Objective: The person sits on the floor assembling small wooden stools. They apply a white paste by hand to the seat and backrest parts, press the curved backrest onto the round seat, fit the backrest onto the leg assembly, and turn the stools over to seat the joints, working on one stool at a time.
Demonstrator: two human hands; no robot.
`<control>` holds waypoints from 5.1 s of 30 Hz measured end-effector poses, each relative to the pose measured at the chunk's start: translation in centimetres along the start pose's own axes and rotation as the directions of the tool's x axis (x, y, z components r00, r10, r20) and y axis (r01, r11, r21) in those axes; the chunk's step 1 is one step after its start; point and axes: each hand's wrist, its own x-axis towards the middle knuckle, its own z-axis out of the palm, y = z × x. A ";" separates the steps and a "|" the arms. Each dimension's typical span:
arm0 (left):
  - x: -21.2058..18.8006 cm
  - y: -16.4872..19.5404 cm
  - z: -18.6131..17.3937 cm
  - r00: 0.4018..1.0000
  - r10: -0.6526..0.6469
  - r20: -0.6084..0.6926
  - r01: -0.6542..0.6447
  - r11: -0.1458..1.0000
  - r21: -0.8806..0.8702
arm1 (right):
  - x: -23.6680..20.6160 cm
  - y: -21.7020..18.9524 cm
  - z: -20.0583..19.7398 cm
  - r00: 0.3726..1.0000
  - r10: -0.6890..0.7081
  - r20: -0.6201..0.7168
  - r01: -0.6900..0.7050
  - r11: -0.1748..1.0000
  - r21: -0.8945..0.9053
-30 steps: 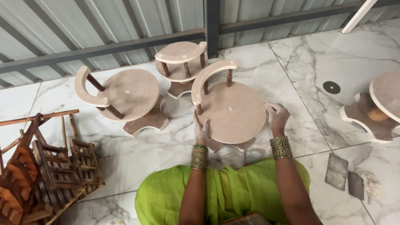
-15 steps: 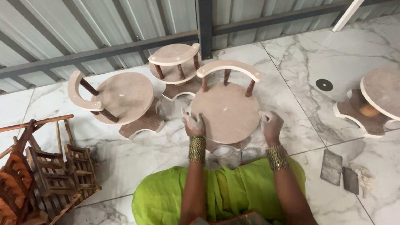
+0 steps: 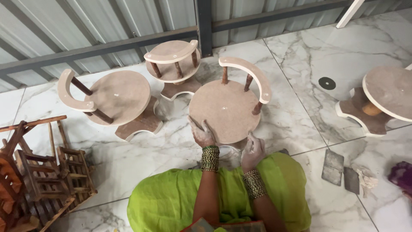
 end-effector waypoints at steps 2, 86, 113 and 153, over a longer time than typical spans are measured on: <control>0.4 0.0 0.0 1.000 -0.016 0.018 0.016 1.000 0.007 | 0.3 1.1 0.5 0.998 0.062 -0.032 -0.062 0.998 0.004; 16.3 1.7 -11.5 0.844 0.271 0.462 -0.354 0.930 0.102 | 11.3 6.0 8.2 0.816 -0.242 0.525 0.281 0.960 0.007; 11.5 2.2 -24.4 0.972 0.203 -0.118 -0.179 0.966 0.188 | 6.7 -1.1 19.8 0.771 -0.242 0.589 0.375 0.920 -0.113; 9.7 3.8 -23.7 0.978 0.129 -0.163 -0.083 0.961 0.265 | 6.0 -2.1 23.0 0.505 -0.291 0.813 0.749 0.616 -0.244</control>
